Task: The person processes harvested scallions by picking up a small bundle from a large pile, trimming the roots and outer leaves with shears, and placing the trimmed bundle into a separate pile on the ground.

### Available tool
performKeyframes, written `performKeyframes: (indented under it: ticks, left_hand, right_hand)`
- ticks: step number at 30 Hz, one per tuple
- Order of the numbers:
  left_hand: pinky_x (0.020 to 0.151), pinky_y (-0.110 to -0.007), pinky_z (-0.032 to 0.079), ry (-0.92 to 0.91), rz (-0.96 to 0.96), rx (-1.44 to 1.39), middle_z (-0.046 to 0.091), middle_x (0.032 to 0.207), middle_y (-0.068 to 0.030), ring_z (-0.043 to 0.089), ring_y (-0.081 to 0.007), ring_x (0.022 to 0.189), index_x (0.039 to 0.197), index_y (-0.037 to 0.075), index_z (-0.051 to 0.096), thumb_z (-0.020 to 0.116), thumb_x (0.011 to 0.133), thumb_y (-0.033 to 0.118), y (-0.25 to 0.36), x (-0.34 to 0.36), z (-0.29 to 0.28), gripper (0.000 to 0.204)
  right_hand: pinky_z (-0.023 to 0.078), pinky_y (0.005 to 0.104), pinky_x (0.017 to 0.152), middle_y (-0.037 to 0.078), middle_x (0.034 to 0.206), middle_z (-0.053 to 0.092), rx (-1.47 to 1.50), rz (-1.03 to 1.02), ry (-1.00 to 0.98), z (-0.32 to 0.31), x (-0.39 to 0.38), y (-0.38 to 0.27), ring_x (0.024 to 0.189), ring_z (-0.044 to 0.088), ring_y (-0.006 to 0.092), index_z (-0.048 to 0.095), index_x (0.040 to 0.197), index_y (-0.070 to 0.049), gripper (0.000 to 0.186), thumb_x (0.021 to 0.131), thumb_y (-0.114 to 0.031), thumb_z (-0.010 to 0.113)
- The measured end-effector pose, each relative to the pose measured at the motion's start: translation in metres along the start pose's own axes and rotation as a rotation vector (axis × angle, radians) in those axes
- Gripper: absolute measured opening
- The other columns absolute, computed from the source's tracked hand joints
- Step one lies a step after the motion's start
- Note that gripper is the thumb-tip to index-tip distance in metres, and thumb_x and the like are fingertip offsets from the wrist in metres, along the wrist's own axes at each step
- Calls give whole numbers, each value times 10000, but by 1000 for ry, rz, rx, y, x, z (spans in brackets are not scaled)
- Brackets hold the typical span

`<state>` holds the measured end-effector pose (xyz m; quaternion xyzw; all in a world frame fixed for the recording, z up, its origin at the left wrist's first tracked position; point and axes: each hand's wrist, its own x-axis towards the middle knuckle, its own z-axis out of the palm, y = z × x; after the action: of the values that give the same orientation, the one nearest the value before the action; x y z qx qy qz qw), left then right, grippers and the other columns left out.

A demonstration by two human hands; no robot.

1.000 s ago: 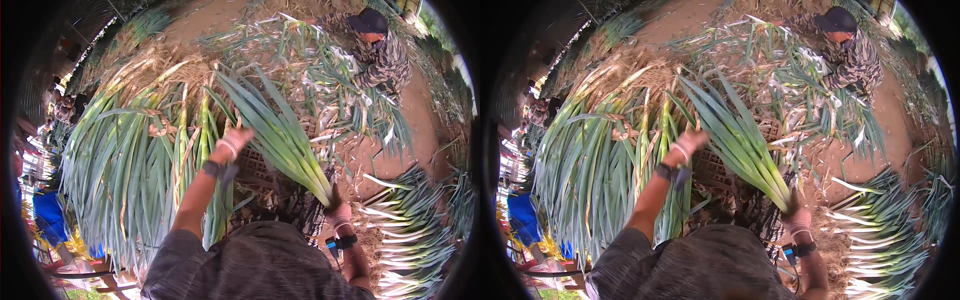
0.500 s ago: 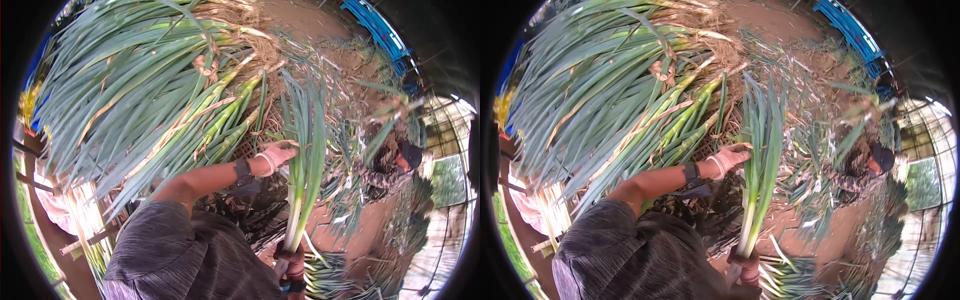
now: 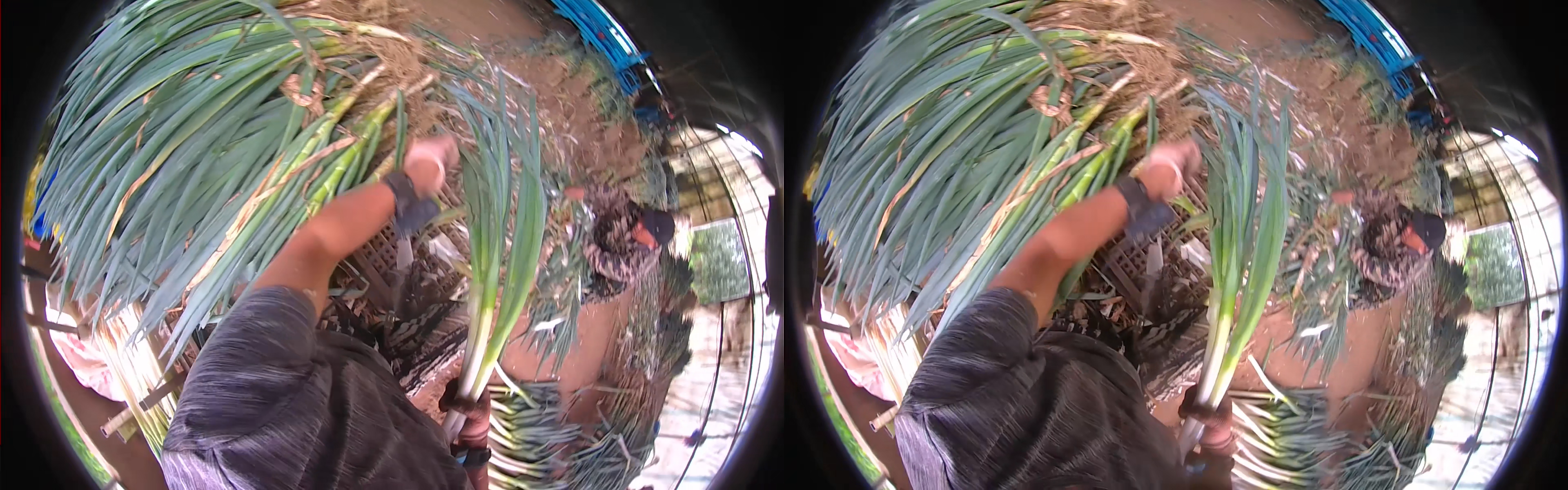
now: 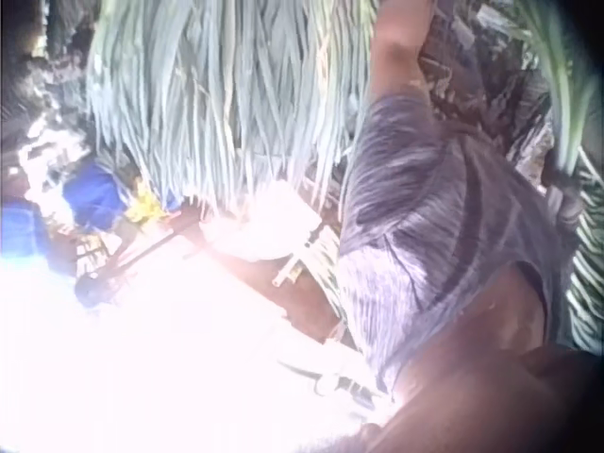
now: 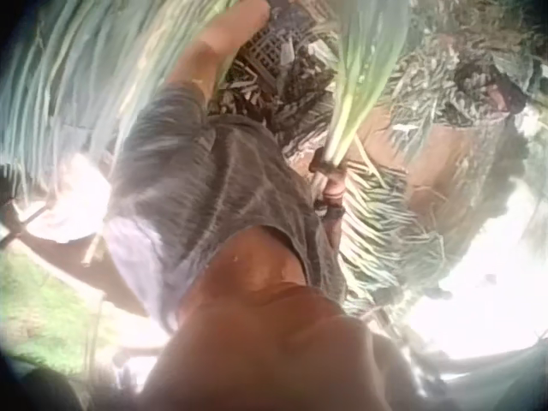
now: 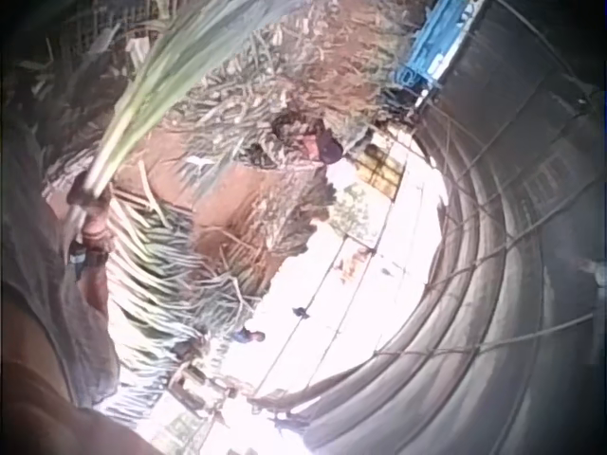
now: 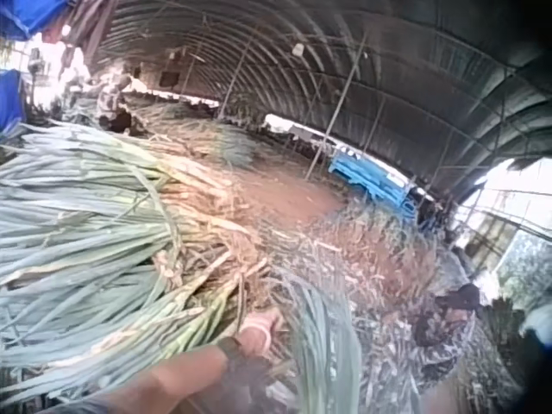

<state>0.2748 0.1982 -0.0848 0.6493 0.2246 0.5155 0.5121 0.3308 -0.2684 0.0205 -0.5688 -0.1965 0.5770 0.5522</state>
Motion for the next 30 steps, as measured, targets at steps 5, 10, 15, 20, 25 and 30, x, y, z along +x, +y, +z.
performKeyframes:
  ticks: [5,10,15,20,25,30]
  left_hand:
    - [665,-273,439,721,-226,-652,587,855,-48,522,-164,708,1013,109,559,528,888,193,114,84,-81,154]
    - [867,-396,451,3,-555,283,569,1127,-146,553,-288,1008,1175,37,511,515,879,326,106,32,-55,413]
    - [919,-304,450,-549,-377,349,598,1150,-137,572,-232,1062,1227,97,535,572,867,294,120,-99,29,412]
    - [817,-311,506,-546,-125,465,622,1040,-146,618,-260,933,1169,120,561,590,811,248,82,-156,102,382]
    - [718,-319,508,-1321,210,1108,627,987,-135,633,-273,827,1061,89,574,611,759,272,84,-163,68,355]
    - [802,-310,484,-942,-681,712,617,1089,-135,624,-283,885,1133,68,557,545,793,431,119,-155,62,497]
  right_hand:
    - [438,290,525,86,650,541,27,-30,30,-8,-1,-4,571,536,185,552,825,39,345,582,-149,706]
    - [446,277,540,86,663,569,-63,-83,77,-19,8,-6,579,553,177,576,784,38,282,599,-139,694]
    - [459,280,568,65,686,580,-189,-96,45,-22,21,-7,604,564,164,582,872,8,283,624,-94,673]
    - [493,305,644,62,788,602,-565,-225,166,-14,36,3,684,578,179,484,1233,-4,609,642,-20,629]
    - [498,452,646,173,880,607,-1575,-97,451,-36,57,34,726,611,382,292,1400,-172,795,663,-103,580]
    - [462,453,577,216,919,517,-1888,-161,570,-38,61,73,696,574,376,279,1408,-225,772,710,-44,553]
